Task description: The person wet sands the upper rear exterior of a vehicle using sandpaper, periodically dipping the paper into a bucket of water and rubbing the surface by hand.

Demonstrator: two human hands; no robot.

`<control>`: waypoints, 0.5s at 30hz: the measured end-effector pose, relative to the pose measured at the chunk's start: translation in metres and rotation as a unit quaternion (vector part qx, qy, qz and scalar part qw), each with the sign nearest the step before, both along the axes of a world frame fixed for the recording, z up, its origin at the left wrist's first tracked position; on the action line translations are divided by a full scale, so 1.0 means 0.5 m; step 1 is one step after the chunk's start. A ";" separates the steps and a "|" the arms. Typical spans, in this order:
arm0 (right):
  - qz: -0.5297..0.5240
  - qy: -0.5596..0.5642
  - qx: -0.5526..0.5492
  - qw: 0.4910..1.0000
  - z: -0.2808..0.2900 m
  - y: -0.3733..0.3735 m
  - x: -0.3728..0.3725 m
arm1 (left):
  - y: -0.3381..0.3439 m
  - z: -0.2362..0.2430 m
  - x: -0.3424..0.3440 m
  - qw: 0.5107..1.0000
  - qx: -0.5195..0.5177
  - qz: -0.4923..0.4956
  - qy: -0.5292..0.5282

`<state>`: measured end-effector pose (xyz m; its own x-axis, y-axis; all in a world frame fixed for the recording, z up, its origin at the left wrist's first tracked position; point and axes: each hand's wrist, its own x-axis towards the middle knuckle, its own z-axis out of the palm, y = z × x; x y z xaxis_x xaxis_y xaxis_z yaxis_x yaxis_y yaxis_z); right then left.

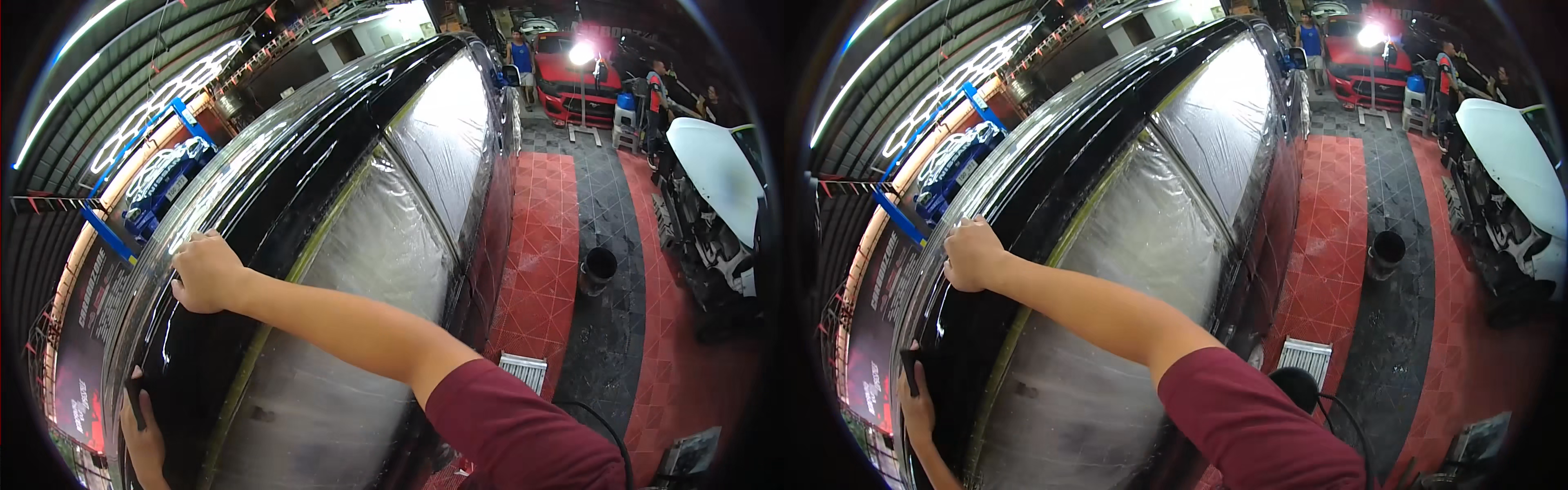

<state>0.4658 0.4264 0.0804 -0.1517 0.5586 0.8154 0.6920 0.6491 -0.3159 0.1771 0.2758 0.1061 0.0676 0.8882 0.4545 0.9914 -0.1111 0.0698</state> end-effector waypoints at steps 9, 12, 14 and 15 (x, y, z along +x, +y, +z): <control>-0.098 -0.079 -0.070 0.990 0.007 0.119 0.266 | -0.190 -0.017 -0.286 0.998 0.056 0.027 -0.006; -0.116 -0.072 -0.116 0.984 0.025 0.107 0.249 | -0.172 -0.015 -0.268 0.995 0.026 0.091 -0.045; -0.119 -0.067 -0.130 0.982 0.023 0.110 0.252 | -0.127 -0.009 -0.252 0.994 0.004 0.092 -0.055; -0.121 -0.066 -0.115 0.984 0.025 0.115 0.245 | -0.085 -0.002 -0.264 0.998 0.009 0.026 -0.062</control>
